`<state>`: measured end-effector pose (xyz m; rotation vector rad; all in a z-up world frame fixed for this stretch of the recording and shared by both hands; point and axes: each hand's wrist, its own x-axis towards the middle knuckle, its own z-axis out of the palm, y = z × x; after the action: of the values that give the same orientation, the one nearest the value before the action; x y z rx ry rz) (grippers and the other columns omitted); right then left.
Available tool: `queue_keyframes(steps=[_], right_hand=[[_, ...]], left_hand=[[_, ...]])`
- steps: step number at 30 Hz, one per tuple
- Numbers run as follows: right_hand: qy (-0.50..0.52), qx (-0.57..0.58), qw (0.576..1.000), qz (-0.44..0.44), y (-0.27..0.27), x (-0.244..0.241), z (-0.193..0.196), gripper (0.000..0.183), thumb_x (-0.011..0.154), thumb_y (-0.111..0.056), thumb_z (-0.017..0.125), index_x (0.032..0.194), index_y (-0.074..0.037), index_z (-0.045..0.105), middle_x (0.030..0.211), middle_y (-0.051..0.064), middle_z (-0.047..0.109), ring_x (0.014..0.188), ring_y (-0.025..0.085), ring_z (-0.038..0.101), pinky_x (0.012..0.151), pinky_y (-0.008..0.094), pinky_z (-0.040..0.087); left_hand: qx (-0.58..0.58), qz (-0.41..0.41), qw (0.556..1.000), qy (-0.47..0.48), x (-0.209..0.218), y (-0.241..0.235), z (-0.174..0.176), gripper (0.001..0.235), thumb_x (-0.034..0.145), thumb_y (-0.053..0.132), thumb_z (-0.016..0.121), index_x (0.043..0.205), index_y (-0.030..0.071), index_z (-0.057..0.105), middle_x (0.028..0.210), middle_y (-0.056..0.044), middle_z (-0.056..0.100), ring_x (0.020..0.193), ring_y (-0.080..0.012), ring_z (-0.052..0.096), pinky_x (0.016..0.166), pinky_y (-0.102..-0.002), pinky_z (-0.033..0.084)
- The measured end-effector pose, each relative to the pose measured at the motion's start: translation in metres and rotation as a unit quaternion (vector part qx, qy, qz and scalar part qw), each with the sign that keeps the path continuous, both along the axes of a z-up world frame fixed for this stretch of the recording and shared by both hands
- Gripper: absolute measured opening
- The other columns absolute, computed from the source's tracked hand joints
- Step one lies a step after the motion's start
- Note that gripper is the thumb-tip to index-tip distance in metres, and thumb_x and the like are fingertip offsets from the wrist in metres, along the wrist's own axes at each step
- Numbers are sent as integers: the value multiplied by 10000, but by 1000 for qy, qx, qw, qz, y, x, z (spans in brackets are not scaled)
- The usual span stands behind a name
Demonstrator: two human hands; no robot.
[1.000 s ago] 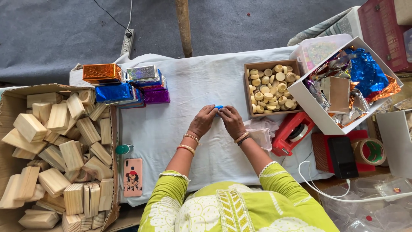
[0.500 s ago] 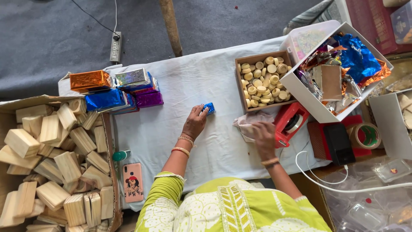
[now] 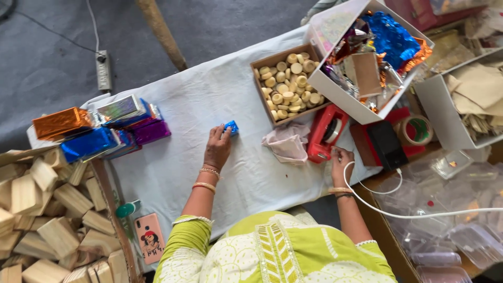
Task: The person wraps wooden blocks and smaller cylindrical wooden pieces in shiny metallic foil and colored paper by hand, handling them one at a time and placing the finished items into piles or containers.
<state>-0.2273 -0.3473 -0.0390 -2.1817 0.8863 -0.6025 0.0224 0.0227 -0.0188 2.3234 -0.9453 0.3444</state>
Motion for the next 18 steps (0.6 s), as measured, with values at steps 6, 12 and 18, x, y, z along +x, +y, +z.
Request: queue_keyframes(steps=[6, 12, 18], right_hand=[[59, 78, 995, -22, 2, 0, 9, 217, 950, -250, 738, 1007, -45, 784, 985, 142, 656, 905, 264, 654, 832, 373, 505], [49, 99, 994, -13, 14, 3, 22, 252, 896, -252, 796, 1012, -29, 778, 988, 124, 668, 867, 245, 658, 802, 346, 520], [33, 182, 982, -33, 13, 7, 14, 224, 873, -206, 805, 1013, -35, 772, 1054, 99, 636, 893, 183, 649, 825, 312, 525]], left_hand=[[2, 8, 1000, 17, 0, -2, 9, 335, 862, 4, 690, 1195, -24, 675, 1261, -219, 643, 1155, -396, 586, 1020, -453, 514], [4, 17, 1000, 21, -1, -2, 12, 294, 880, -1, 685, 1173, -22, 680, 1246, -200, 650, 1153, -376, 591, 998, -426, 533], [11, 22, 1000, 9, -1, -3, 10, 273, 883, 4, 691, 1155, -22, 688, 1227, -197, 657, 1127, -363, 599, 994, -418, 537]])
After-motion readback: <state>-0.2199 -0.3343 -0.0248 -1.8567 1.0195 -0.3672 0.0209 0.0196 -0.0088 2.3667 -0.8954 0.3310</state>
